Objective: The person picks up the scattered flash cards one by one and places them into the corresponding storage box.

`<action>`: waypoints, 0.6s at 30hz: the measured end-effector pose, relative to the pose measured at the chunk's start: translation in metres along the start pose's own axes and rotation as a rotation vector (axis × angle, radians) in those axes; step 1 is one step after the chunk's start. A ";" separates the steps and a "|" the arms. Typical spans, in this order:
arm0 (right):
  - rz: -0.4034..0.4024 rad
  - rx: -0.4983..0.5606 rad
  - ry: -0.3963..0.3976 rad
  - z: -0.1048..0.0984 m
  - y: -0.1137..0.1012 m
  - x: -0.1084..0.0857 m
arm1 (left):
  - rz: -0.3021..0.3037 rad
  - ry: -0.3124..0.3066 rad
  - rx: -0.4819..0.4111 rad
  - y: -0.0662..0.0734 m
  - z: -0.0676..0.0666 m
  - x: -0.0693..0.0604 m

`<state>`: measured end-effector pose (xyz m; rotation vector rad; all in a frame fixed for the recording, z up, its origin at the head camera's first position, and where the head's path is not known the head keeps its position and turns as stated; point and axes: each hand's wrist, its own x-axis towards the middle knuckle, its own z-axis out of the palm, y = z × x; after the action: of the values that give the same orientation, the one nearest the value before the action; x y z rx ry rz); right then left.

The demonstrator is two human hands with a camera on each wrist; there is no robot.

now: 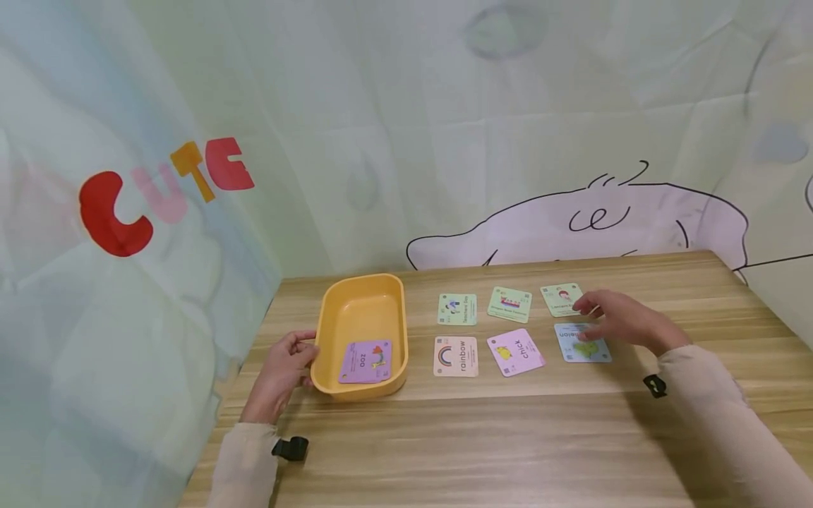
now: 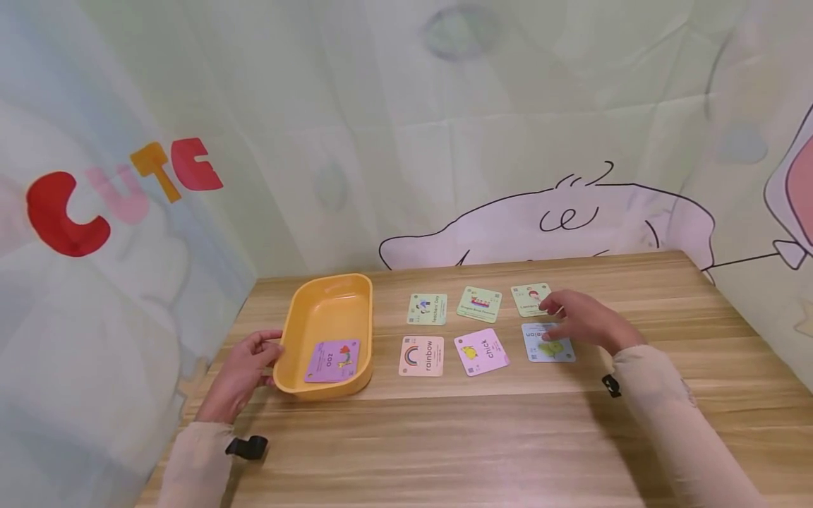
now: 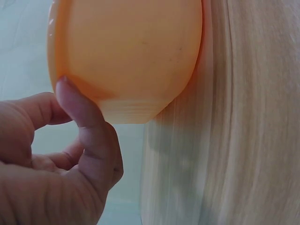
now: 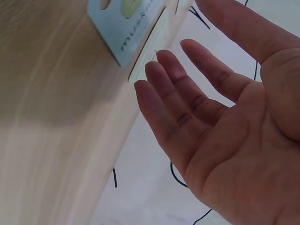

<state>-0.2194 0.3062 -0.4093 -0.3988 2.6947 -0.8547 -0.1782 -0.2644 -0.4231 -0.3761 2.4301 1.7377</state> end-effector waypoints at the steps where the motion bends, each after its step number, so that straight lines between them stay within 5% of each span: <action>1: 0.005 0.000 -0.004 0.001 0.001 0.000 | 0.001 0.001 0.000 0.000 0.000 0.000; 18: -0.014 -0.183 0.045 0.018 0.007 0.000 | 0.015 0.001 -0.007 0.001 0.000 0.000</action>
<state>-0.2149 0.3027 -0.4275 -0.4437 2.8249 -0.6289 -0.1787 -0.2637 -0.4220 -0.3608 2.4341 1.7523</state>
